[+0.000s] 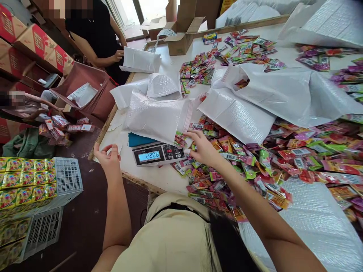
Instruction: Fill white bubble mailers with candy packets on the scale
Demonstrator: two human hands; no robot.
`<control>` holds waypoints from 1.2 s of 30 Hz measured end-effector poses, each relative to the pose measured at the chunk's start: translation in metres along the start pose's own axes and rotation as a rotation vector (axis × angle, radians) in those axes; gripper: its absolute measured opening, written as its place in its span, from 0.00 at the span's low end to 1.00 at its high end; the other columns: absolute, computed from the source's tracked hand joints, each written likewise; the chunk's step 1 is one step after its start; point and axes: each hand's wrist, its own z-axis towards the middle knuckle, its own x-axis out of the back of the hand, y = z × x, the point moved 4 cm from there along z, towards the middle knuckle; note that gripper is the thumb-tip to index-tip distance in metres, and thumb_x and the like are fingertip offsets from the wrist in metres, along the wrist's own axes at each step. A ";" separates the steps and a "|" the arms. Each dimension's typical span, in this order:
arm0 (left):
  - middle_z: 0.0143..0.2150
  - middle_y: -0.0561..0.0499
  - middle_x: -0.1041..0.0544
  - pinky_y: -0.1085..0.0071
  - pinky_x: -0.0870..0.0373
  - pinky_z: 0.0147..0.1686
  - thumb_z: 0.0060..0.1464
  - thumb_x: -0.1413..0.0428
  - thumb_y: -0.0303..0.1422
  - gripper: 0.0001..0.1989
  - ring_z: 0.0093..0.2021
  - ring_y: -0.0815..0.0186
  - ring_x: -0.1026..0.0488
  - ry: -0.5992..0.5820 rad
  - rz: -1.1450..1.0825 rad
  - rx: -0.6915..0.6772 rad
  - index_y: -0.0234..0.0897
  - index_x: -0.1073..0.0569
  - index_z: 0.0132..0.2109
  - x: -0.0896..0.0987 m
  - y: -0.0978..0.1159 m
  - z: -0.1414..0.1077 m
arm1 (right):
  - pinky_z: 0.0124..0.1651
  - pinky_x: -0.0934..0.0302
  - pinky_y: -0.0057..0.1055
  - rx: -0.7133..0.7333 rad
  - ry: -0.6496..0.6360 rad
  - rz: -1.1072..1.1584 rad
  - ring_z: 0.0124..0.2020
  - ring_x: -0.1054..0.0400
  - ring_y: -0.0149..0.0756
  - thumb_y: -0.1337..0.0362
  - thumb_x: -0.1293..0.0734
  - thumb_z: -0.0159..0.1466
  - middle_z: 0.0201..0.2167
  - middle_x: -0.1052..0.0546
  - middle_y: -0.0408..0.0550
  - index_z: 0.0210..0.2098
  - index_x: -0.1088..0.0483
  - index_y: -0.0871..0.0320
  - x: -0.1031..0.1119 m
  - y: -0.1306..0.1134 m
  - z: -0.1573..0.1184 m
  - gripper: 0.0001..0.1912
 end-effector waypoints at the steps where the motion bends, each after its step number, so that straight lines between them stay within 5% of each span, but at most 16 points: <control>1: 0.43 0.54 0.31 0.78 0.42 0.20 0.51 0.35 0.33 0.39 0.22 0.80 0.38 -0.003 -0.011 0.005 0.42 0.45 0.64 -0.001 0.001 -0.001 | 0.66 0.41 0.58 0.020 -0.010 -0.013 0.66 0.40 0.56 0.66 0.33 0.60 0.62 0.34 0.64 0.63 0.37 0.57 -0.006 -0.001 0.003 0.32; 7: 0.43 0.54 0.31 0.78 0.41 0.19 0.50 0.34 0.33 0.38 0.22 0.79 0.36 -0.011 -0.070 0.050 0.42 0.44 0.63 -0.001 -0.003 -0.007 | 0.64 0.42 0.57 0.060 -0.043 -0.076 0.67 0.41 0.59 0.71 0.35 0.54 0.64 0.37 0.68 0.64 0.37 0.59 -0.024 -0.002 0.016 0.36; 13: 0.43 0.54 0.31 0.79 0.40 0.20 0.51 0.35 0.32 0.35 0.22 0.80 0.37 0.012 -0.057 0.072 0.41 0.43 0.62 0.001 -0.006 -0.007 | 0.63 0.41 0.57 0.023 -0.017 -0.077 0.67 0.42 0.59 0.69 0.35 0.55 0.64 0.37 0.68 0.61 0.35 0.60 -0.019 -0.006 0.012 0.32; 18: 0.46 0.51 0.29 0.79 0.40 0.21 0.53 0.36 0.35 0.35 0.22 0.80 0.38 -0.016 0.059 -0.058 0.41 0.42 0.64 -0.004 -0.004 -0.008 | 0.59 0.37 0.51 -0.065 0.117 -0.065 0.59 0.34 0.53 0.65 0.35 0.58 0.54 0.29 0.63 0.51 0.34 0.59 0.008 -0.001 0.007 0.20; 24: 0.48 0.47 0.28 0.77 0.37 0.25 0.53 0.35 0.37 0.32 0.26 0.78 0.36 -0.081 0.190 -0.321 0.39 0.36 0.62 -0.027 0.009 -0.019 | 0.48 0.33 0.42 -0.291 0.070 -0.221 0.46 0.27 0.47 0.60 0.36 0.65 0.47 0.24 0.57 0.51 0.30 0.56 0.056 0.023 -0.026 0.16; 29: 0.49 0.46 0.27 0.77 0.34 0.28 0.54 0.36 0.39 0.27 0.30 0.75 0.33 -0.074 0.196 -0.399 0.37 0.31 0.59 -0.040 0.025 -0.016 | 0.46 0.35 0.44 -0.440 -0.246 -0.714 0.47 0.27 0.53 0.68 0.36 0.62 0.45 0.22 0.60 0.52 0.26 0.59 0.067 0.054 -0.077 0.19; 32: 0.50 0.46 0.26 0.77 0.33 0.28 0.54 0.36 0.39 0.27 0.30 0.75 0.33 -0.066 0.183 -0.421 0.38 0.30 0.58 -0.044 0.033 -0.011 | 0.43 0.34 0.40 -0.462 -0.326 -0.756 0.41 0.25 0.47 0.71 0.40 0.64 0.42 0.20 0.56 0.48 0.22 0.58 0.070 0.063 -0.091 0.18; 36: 0.49 0.46 0.26 0.77 0.33 0.28 0.54 0.36 0.41 0.27 0.32 0.74 0.32 -0.078 0.199 -0.428 0.38 0.30 0.58 -0.046 0.036 -0.012 | 0.41 0.32 0.42 -0.455 -0.150 -0.670 0.40 0.25 0.49 0.70 0.43 0.64 0.41 0.19 0.56 0.46 0.20 0.56 0.101 0.059 -0.094 0.21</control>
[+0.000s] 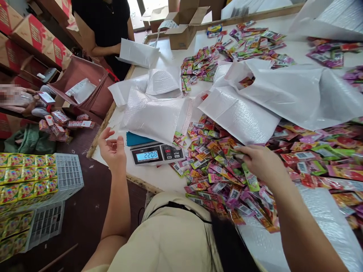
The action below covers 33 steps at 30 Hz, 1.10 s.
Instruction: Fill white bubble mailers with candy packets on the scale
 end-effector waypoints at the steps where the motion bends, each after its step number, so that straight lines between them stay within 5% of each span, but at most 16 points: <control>1: 0.49 0.46 0.25 0.77 0.33 0.29 0.55 0.36 0.41 0.26 0.32 0.74 0.32 -0.010 0.009 0.001 0.38 0.30 0.58 0.000 0.000 -0.001 | 0.41 0.31 0.45 -0.017 0.071 0.024 0.42 0.25 0.51 0.70 0.43 0.63 0.41 0.19 0.57 0.46 0.20 0.56 0.011 0.005 -0.001 0.21; 5: 0.49 0.46 0.25 0.76 0.31 0.32 0.57 0.37 0.42 0.23 0.33 0.73 0.30 -0.037 0.049 0.006 0.38 0.28 0.56 0.001 -0.001 -0.001 | 0.39 0.32 0.51 -0.044 0.243 0.050 0.38 0.27 0.54 0.68 0.44 0.62 0.38 0.21 0.59 0.42 0.20 0.53 0.044 0.008 0.000 0.21; 8: 0.48 0.47 0.24 0.75 0.30 0.33 0.57 0.38 0.41 0.20 0.35 0.72 0.29 -0.039 0.060 0.012 0.38 0.27 0.54 0.001 -0.002 -0.002 | 0.40 0.33 0.50 -0.023 0.280 0.208 0.38 0.27 0.52 0.62 0.39 0.63 0.36 0.20 0.56 0.38 0.20 0.51 0.052 -0.011 0.020 0.15; 13: 0.48 0.46 0.24 0.75 0.30 0.34 0.58 0.39 0.38 0.17 0.36 0.70 0.28 -0.080 0.049 0.031 0.38 0.26 0.52 -0.008 -0.008 -0.010 | 0.43 0.34 0.46 0.013 0.123 0.534 0.34 0.29 0.46 0.60 0.32 0.61 0.29 0.22 0.51 0.33 0.21 0.56 0.029 -0.089 0.100 0.08; 17: 0.48 0.46 0.24 0.74 0.30 0.34 0.59 0.40 0.38 0.16 0.37 0.70 0.27 -0.129 0.065 0.026 0.39 0.26 0.52 -0.011 -0.018 -0.017 | 0.43 0.31 0.39 0.110 -0.042 1.033 0.35 0.29 0.40 0.60 0.29 0.58 0.24 0.25 0.43 0.29 0.25 0.57 0.009 -0.166 0.166 0.07; 19: 0.48 0.46 0.24 0.74 0.29 0.35 0.59 0.40 0.38 0.15 0.37 0.70 0.27 -0.125 0.073 0.018 0.38 0.25 0.52 -0.006 -0.025 -0.017 | 0.47 0.30 0.38 0.147 -0.116 1.267 0.38 0.28 0.37 0.59 0.28 0.57 0.26 0.23 0.40 0.32 0.25 0.57 0.003 -0.183 0.179 0.08; 23: 0.49 0.46 0.24 0.74 0.29 0.35 0.59 0.40 0.38 0.14 0.37 0.70 0.27 -0.080 0.132 0.044 0.38 0.25 0.50 0.013 -0.046 -0.015 | 0.53 0.29 0.38 0.026 -0.101 1.376 0.43 0.25 0.34 0.60 0.30 0.57 0.41 0.18 0.44 0.40 0.24 0.56 0.000 -0.136 0.148 0.13; 26: 0.48 0.46 0.24 0.73 0.29 0.36 0.60 0.41 0.37 0.13 0.38 0.70 0.27 -0.050 0.173 0.063 0.38 0.25 0.50 0.021 -0.060 -0.014 | 0.51 0.27 0.46 -0.203 0.013 1.238 0.42 0.23 0.42 0.54 0.29 0.56 0.42 0.18 0.49 0.43 0.22 0.52 0.006 -0.063 0.085 0.16; 29: 0.49 0.46 0.26 0.71 0.28 0.38 0.61 0.41 0.35 0.13 0.39 0.68 0.27 -0.028 0.185 0.001 0.38 0.25 0.51 0.018 -0.060 -0.013 | 0.49 0.28 0.54 -0.437 0.073 0.955 0.50 0.24 0.54 0.53 0.29 0.57 0.44 0.18 0.50 0.39 0.21 0.39 0.017 -0.007 0.016 0.10; 33: 0.50 0.42 0.27 0.63 0.27 0.49 0.62 0.42 0.36 0.14 0.49 0.60 0.27 -0.098 0.236 -0.166 0.38 0.25 0.52 -0.003 -0.045 -0.015 | 0.48 0.29 0.60 -0.614 0.129 0.873 0.53 0.26 0.58 0.49 0.29 0.57 0.48 0.20 0.53 0.37 0.22 0.34 0.022 0.016 -0.047 0.08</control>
